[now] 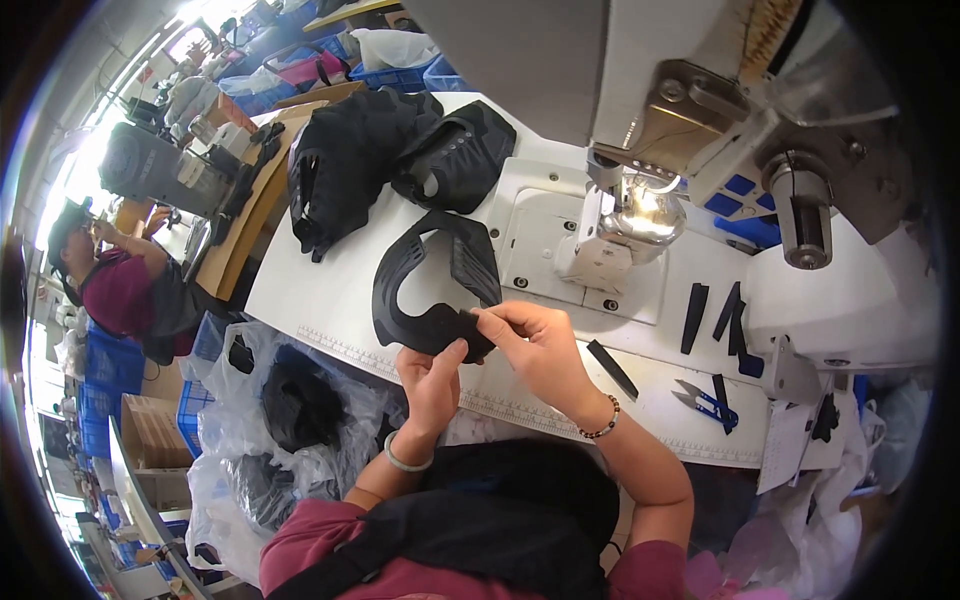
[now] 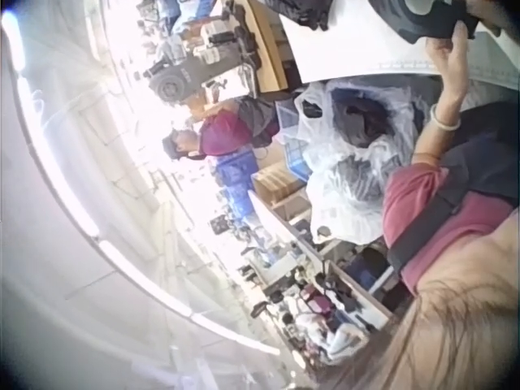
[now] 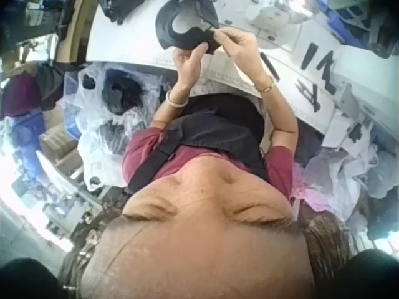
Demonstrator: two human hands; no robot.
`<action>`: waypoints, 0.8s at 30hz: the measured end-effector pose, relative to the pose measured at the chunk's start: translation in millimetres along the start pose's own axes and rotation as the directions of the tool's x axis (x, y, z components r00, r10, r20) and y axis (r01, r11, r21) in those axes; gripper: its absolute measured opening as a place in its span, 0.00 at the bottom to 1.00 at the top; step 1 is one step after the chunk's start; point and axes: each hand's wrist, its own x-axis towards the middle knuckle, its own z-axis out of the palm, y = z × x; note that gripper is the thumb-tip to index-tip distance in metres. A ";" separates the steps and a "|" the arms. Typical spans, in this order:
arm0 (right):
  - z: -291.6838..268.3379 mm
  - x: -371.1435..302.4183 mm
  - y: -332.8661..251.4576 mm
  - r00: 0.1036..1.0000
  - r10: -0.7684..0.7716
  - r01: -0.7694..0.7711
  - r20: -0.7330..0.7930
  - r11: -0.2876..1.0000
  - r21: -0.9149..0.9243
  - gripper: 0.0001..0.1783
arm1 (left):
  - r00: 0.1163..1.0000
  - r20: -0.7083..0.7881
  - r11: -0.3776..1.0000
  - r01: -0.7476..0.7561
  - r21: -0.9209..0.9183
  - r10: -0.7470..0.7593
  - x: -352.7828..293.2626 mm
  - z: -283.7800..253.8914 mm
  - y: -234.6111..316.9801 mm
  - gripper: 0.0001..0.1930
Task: Stitching various components of a shoe upper together using an industrial sewing machine.
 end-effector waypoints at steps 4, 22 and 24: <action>-1.9 1.8 0.0 0.996 0.032 -0.044 0.089 0.989 0.138 0.09 | 0.996 -0.090 1.000 0.009 -0.006 -0.009 2.5 3.9 6.6 0.05; 7.6 10.0 -4.7 0.999 0.003 0.000 0.033 0.995 -0.097 0.12 | 0.995 -0.057 0.993 0.070 -0.097 -0.076 12.0 -22.4 24.5 0.27; 9.0 9.6 -6.2 1.000 0.006 -0.003 0.027 0.995 -0.104 0.12 | 0.992 -0.096 0.990 0.068 -0.120 -0.080 11.1 -21.8 26.3 0.27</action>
